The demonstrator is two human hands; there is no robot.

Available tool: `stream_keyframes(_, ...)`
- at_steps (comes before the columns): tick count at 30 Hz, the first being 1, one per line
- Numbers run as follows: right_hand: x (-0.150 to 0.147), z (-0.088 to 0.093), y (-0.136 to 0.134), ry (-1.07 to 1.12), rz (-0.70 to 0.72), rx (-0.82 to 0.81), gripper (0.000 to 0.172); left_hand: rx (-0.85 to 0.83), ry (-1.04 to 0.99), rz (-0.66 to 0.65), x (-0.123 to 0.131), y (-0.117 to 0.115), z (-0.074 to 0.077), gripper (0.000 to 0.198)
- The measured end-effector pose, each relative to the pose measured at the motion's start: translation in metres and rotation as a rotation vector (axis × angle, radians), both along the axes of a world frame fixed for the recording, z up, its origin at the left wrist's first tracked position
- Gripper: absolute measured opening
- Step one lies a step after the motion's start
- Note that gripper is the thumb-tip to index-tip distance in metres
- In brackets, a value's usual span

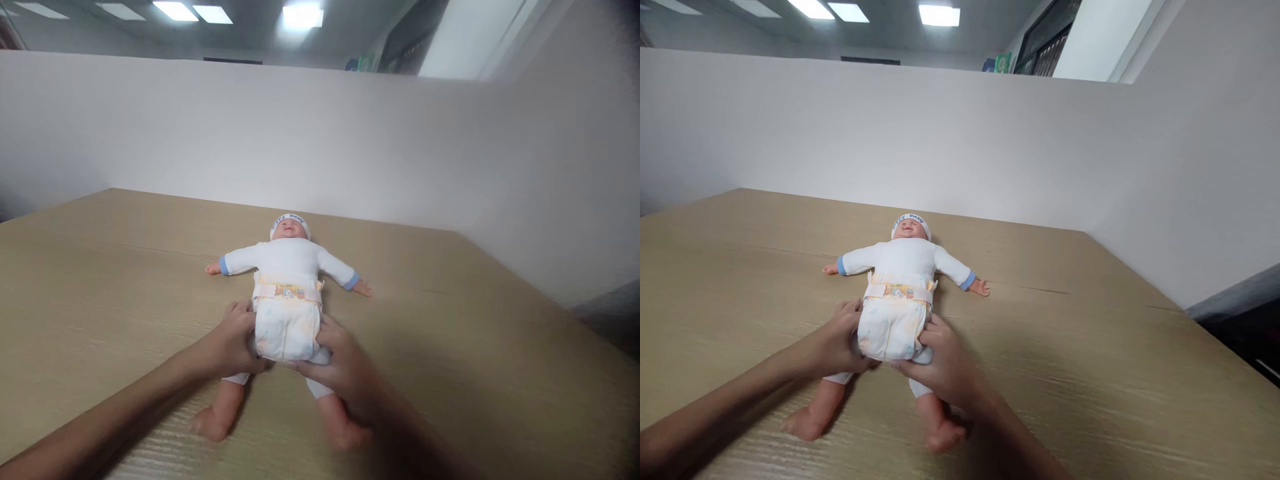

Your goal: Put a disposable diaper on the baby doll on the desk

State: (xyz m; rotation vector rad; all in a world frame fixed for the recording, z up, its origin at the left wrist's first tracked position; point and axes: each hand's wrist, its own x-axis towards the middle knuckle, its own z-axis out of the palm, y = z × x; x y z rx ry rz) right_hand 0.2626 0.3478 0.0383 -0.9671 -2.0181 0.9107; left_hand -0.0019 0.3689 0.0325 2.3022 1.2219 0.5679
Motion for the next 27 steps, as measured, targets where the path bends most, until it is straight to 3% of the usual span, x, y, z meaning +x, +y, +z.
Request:
stream_keyframes(5, 0.001, -0.001, -0.003, 0.007, -0.026, -0.036, 0.019, -0.148, 0.011, 0.008, -0.005, -0.001, 0.013, 0.041)
stream_keyframes(12, 0.007, -0.005, 0.003, -0.008, 0.024, -0.019, 0.025, -0.258, -0.095, 0.043, -0.012, 0.000, 0.005, 0.043)
stream_keyframes(18, 0.012, -0.006, 0.007, -0.055, 0.048, 0.007, 0.026, -0.261, -0.133, -0.025, -0.018, 0.005, 0.002, 0.045)
stream_keyframes(23, 0.013, 0.002, 0.006, -0.148, 0.044, 0.039, 0.042, -0.264, -0.152, -0.022, -0.017, 0.006, 0.002, 0.039)
stream_keyframes(27, 0.007, 0.003, -0.001, -0.210, -0.007, 0.054, 0.048, -0.258, -0.171, -0.002, -0.016, 0.003, 0.003, 0.053)
